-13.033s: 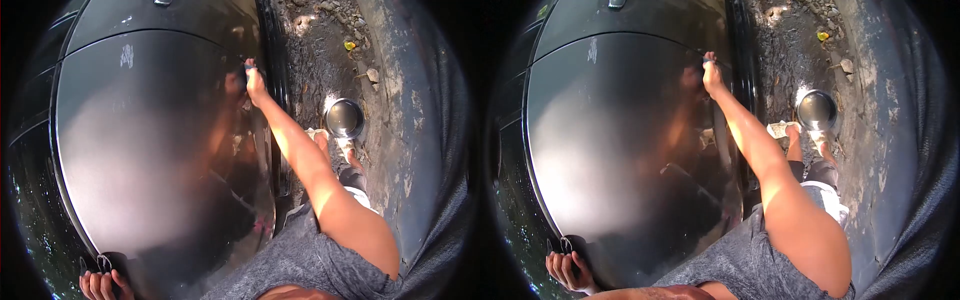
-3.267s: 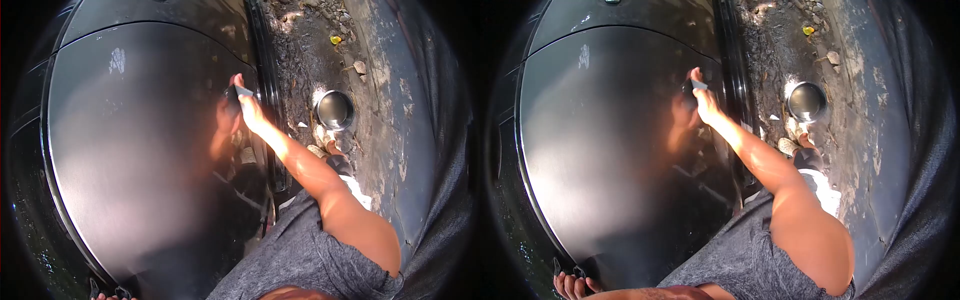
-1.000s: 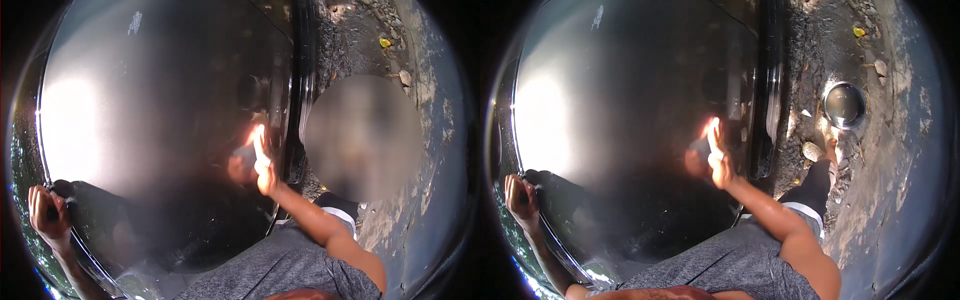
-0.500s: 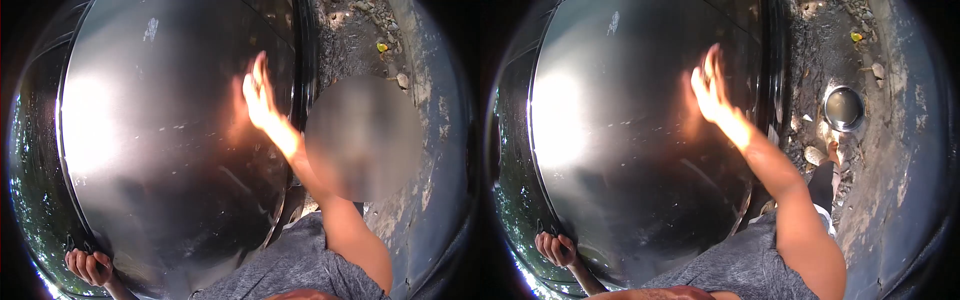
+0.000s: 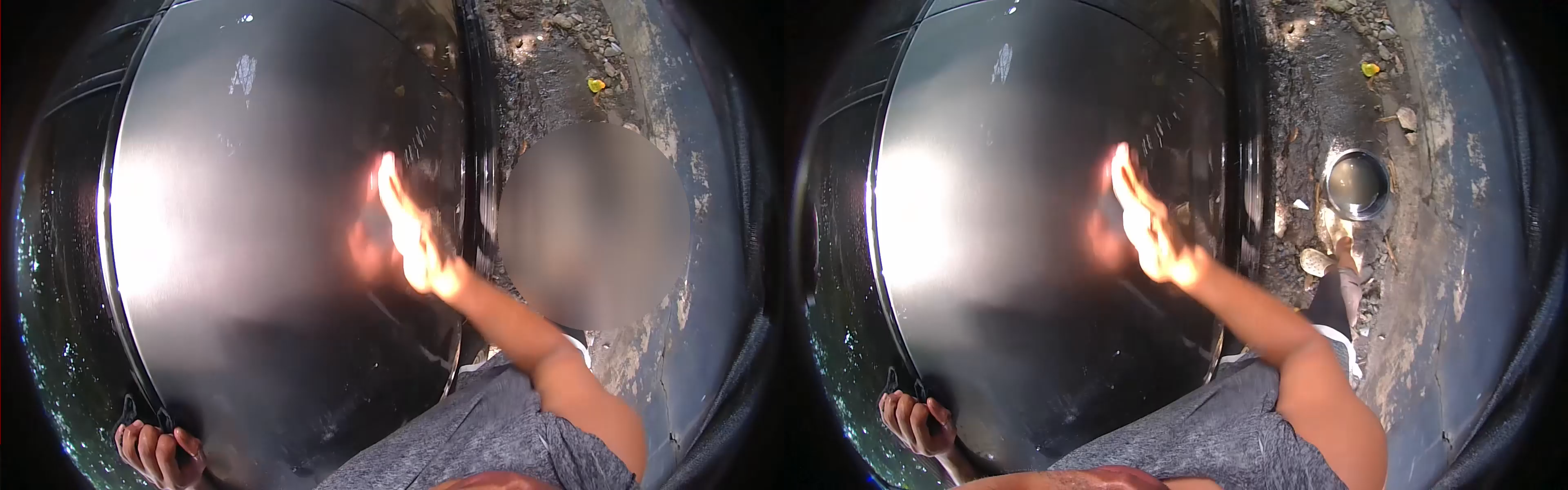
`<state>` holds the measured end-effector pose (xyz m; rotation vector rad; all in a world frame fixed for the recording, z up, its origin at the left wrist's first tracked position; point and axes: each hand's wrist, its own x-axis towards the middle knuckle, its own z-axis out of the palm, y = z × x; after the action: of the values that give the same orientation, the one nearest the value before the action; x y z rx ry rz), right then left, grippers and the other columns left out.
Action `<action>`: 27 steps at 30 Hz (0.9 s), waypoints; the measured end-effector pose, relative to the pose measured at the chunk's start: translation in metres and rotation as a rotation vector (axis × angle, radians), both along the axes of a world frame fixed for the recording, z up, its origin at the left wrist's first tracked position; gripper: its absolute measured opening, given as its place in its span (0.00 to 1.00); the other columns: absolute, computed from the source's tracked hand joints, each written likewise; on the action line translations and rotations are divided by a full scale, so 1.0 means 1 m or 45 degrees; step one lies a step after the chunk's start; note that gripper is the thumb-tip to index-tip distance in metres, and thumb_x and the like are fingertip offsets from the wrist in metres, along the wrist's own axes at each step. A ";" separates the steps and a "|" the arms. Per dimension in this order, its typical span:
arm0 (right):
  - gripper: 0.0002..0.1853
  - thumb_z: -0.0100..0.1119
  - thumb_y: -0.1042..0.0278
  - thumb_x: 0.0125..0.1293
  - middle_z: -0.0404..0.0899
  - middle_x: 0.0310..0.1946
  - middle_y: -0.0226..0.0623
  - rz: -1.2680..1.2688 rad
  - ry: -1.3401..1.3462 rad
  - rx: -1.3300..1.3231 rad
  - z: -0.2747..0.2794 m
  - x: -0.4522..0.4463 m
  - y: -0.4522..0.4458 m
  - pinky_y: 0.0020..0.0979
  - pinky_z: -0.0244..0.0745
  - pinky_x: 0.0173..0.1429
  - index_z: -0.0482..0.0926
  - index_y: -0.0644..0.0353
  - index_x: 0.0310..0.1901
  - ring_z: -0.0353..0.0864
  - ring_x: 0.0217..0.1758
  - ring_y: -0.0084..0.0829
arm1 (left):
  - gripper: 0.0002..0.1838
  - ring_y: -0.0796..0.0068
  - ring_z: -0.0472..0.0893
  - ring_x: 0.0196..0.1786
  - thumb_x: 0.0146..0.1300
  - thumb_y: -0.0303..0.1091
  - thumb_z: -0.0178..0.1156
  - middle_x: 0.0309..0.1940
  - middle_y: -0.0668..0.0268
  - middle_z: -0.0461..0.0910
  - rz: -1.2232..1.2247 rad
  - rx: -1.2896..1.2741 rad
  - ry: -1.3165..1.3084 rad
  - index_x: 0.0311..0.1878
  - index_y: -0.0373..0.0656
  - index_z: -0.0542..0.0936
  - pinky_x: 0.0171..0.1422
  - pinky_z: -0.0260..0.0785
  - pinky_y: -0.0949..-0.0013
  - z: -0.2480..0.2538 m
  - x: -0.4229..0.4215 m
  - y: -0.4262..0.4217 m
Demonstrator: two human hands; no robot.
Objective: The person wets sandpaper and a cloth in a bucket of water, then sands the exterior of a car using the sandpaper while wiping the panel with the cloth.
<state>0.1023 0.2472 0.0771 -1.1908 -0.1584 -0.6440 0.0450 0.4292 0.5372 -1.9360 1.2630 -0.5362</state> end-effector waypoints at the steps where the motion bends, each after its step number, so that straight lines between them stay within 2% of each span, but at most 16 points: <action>1: 0.42 0.18 0.36 0.79 0.37 0.82 0.50 0.032 0.005 0.051 0.005 -0.012 0.011 0.45 0.28 0.85 0.49 0.67 0.79 0.34 0.86 0.45 | 0.08 0.48 0.80 0.44 0.64 0.28 0.61 0.32 0.54 0.79 -0.009 -0.009 0.001 0.30 0.37 0.74 0.57 0.73 0.37 -0.003 0.003 -0.002; 4: 0.41 0.19 0.38 0.79 0.38 0.83 0.47 -0.109 -0.196 0.196 -0.026 0.067 -0.024 0.43 0.30 0.85 0.49 0.67 0.79 0.36 0.86 0.44 | 0.08 0.48 0.80 0.44 0.64 0.28 0.61 0.32 0.54 0.79 0.032 -0.010 0.045 0.30 0.37 0.74 0.58 0.73 0.38 -0.004 0.004 -0.007; 5: 0.43 0.18 0.35 0.78 0.38 0.83 0.47 -0.060 0.132 0.026 -0.026 0.093 -0.053 0.41 0.28 0.86 0.49 0.67 0.78 0.35 0.86 0.41 | 0.08 0.48 0.80 0.44 0.64 0.28 0.61 0.32 0.54 0.78 0.044 -0.010 0.036 0.30 0.37 0.74 0.58 0.73 0.38 -0.006 0.001 -0.006; 7: 0.45 0.17 0.33 0.78 0.39 0.83 0.47 -0.049 0.145 0.099 -0.020 0.093 -0.061 0.41 0.27 0.86 0.50 0.66 0.78 0.36 0.86 0.39 | 0.08 0.48 0.80 0.45 0.64 0.28 0.61 0.32 0.54 0.78 0.073 0.022 0.026 0.30 0.37 0.74 0.58 0.72 0.38 -0.002 -0.003 -0.008; 9: 0.45 0.20 0.32 0.78 0.40 0.82 0.47 0.057 0.047 0.320 -0.019 0.049 -0.017 0.41 0.28 0.86 0.50 0.66 0.79 0.37 0.86 0.40 | 0.08 0.48 0.80 0.45 0.64 0.28 0.60 0.32 0.54 0.78 0.069 0.041 0.017 0.30 0.37 0.74 0.58 0.72 0.38 -0.001 0.003 -0.011; 11: 0.48 0.21 0.27 0.75 0.38 0.83 0.45 0.060 0.133 0.208 -0.007 0.020 -0.011 0.42 0.27 0.86 0.50 0.66 0.78 0.32 0.86 0.37 | 0.08 0.47 0.80 0.44 0.63 0.27 0.61 0.32 0.53 0.78 0.056 0.028 0.046 0.30 0.37 0.74 0.57 0.73 0.38 0.000 0.004 -0.011; 13: 0.43 0.25 0.35 0.79 0.37 0.83 0.44 -0.025 0.282 0.394 -0.053 0.095 -0.016 0.39 0.25 0.85 0.48 0.67 0.78 0.31 0.86 0.34 | 0.08 0.47 0.79 0.44 0.64 0.27 0.60 0.32 0.53 0.78 0.038 0.038 0.053 0.30 0.36 0.74 0.56 0.73 0.38 0.001 0.005 -0.008; 14: 0.34 0.27 0.50 0.81 0.37 0.83 0.47 -0.099 0.228 0.327 -0.057 0.122 -0.049 0.38 0.27 0.85 0.48 0.66 0.79 0.31 0.86 0.39 | 0.08 0.47 0.79 0.44 0.64 0.27 0.60 0.32 0.53 0.78 0.046 0.028 0.058 0.30 0.36 0.74 0.56 0.73 0.38 -0.002 0.003 -0.009; 15: 0.33 0.28 0.52 0.80 0.35 0.84 0.43 -0.036 0.312 0.260 -0.057 0.134 -0.077 0.34 0.27 0.85 0.47 0.64 0.79 0.30 0.86 0.36 | 0.08 0.47 0.79 0.44 0.64 0.28 0.60 0.33 0.53 0.78 0.067 0.019 0.041 0.30 0.36 0.74 0.56 0.73 0.38 -0.004 0.000 -0.011; 17: 0.33 0.27 0.53 0.80 0.36 0.83 0.43 0.035 0.166 0.426 -0.053 0.108 -0.051 0.35 0.27 0.86 0.48 0.66 0.79 0.31 0.86 0.34 | 0.09 0.47 0.79 0.45 0.65 0.28 0.59 0.33 0.53 0.78 0.055 0.010 0.024 0.30 0.35 0.74 0.56 0.73 0.37 -0.002 0.007 -0.013; 18: 0.33 0.29 0.53 0.81 0.36 0.84 0.41 0.188 0.095 0.588 -0.048 0.078 -0.037 0.35 0.30 0.86 0.50 0.65 0.79 0.32 0.86 0.33 | 0.09 0.47 0.79 0.45 0.65 0.28 0.59 0.33 0.53 0.78 0.058 0.030 0.038 0.30 0.35 0.73 0.56 0.72 0.37 0.000 0.007 -0.011; 19: 0.32 0.31 0.52 0.81 0.40 0.83 0.38 0.310 0.331 0.826 -0.038 0.064 -0.022 0.35 0.32 0.86 0.52 0.65 0.78 0.34 0.86 0.31 | 0.09 0.47 0.79 0.46 0.65 0.29 0.59 0.33 0.53 0.78 0.080 0.063 0.069 0.30 0.35 0.73 0.57 0.72 0.37 0.005 0.005 -0.009; 21: 0.34 0.32 0.55 0.79 0.42 0.83 0.40 0.344 0.313 1.380 -0.023 0.073 -0.031 0.31 0.34 0.86 0.50 0.72 0.77 0.42 0.85 0.31 | 0.10 0.47 0.79 0.47 0.66 0.30 0.59 0.34 0.53 0.78 0.088 0.051 0.072 0.30 0.35 0.73 0.57 0.72 0.36 0.000 0.012 -0.012; 23: 0.33 0.29 0.60 0.77 0.48 0.82 0.42 0.112 0.263 0.817 -0.048 0.109 -0.063 0.30 0.36 0.86 0.53 0.76 0.76 0.46 0.84 0.29 | 0.19 0.68 0.78 0.29 0.63 0.40 0.72 0.20 0.67 0.77 -0.237 -0.145 0.153 0.21 0.47 0.75 0.40 0.73 0.61 -0.009 0.028 -0.034; 25: 0.32 0.31 0.62 0.76 0.51 0.81 0.42 0.127 0.155 0.917 -0.066 0.136 -0.076 0.29 0.37 0.85 0.55 0.72 0.76 0.48 0.84 0.28 | 0.19 0.68 0.78 0.30 0.64 0.39 0.70 0.21 0.67 0.77 -0.179 -0.147 0.130 0.20 0.47 0.75 0.40 0.73 0.61 -0.009 0.025 -0.034; 27: 0.33 0.37 0.59 0.76 0.52 0.80 0.42 0.292 0.299 1.086 -0.066 0.107 -0.051 0.29 0.35 0.85 0.56 0.69 0.77 0.47 0.84 0.28 | 0.19 0.68 0.79 0.31 0.65 0.40 0.69 0.21 0.67 0.78 -0.246 -0.208 0.134 0.20 0.47 0.75 0.41 0.73 0.61 -0.011 0.030 -0.026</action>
<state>0.2091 0.1960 0.0116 -0.4042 0.1698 -0.3016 0.0751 0.4035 0.5262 -2.0095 1.5250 -0.6598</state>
